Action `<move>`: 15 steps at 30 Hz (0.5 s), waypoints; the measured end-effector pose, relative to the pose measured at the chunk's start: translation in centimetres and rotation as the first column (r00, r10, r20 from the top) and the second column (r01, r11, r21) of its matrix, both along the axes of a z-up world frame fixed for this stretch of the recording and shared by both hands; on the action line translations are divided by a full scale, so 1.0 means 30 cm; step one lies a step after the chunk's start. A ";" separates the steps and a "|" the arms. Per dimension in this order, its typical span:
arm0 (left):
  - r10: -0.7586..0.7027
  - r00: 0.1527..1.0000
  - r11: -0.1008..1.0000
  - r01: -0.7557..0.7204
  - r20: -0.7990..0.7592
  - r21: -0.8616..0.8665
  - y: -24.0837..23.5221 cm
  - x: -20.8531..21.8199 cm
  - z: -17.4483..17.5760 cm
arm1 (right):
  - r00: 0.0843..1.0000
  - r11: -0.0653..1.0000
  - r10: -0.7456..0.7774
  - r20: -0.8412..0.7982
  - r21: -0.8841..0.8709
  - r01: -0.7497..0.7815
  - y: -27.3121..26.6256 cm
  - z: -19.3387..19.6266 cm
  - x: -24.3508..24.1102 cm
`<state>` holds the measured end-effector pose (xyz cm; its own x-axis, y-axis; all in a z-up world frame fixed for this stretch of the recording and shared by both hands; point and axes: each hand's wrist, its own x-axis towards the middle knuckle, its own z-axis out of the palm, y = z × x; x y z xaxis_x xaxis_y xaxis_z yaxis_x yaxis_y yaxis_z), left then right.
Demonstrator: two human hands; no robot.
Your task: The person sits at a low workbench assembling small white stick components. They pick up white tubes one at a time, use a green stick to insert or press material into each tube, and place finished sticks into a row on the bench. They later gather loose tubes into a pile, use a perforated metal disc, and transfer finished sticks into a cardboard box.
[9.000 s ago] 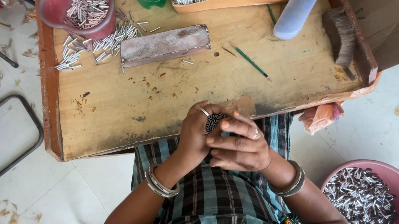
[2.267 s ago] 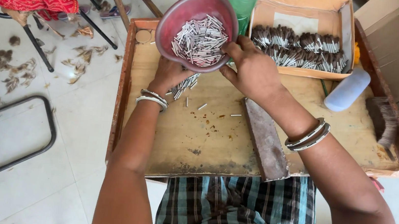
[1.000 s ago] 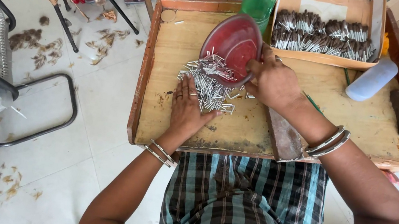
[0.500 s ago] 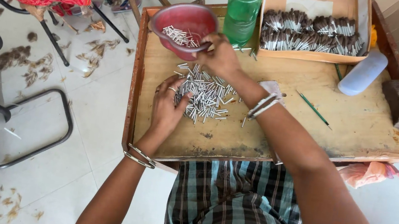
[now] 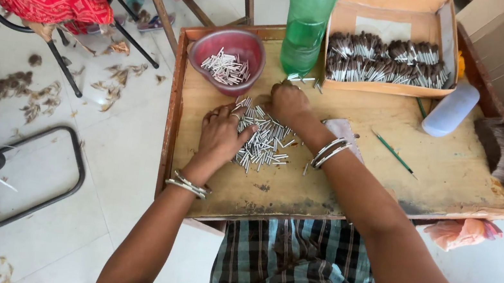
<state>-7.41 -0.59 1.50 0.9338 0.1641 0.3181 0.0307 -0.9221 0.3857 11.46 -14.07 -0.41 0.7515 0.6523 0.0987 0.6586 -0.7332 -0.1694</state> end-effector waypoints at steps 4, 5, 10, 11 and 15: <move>0.031 0.996 0.998 -0.034 0.078 0.045 0.042 -0.029 0.095 | 0.963 0.993 -0.077 -0.259 -0.107 0.050 0.010 0.102 -0.009; 0.024 0.989 0.995 -0.037 0.144 0.092 0.064 -0.029 0.103 | 0.950 0.998 -0.061 -0.308 -0.053 0.047 0.006 0.101 -0.001; 0.017 0.958 0.977 -0.076 0.285 0.198 0.186 0.069 0.130 | 0.966 0.999 -0.010 -0.258 0.031 0.018 -0.005 0.081 0.061; 0.018 0.959 0.977 -0.077 0.281 0.197 0.213 0.097 0.118 | 0.979 0.999 -0.037 -0.201 0.007 0.039 -0.003 0.107 0.058; 0.031 0.974 0.985 -0.068 0.223 0.160 0.242 0.129 0.056 | 0.974 0.991 -0.095 -0.207 -0.112 0.073 0.006 0.167 0.001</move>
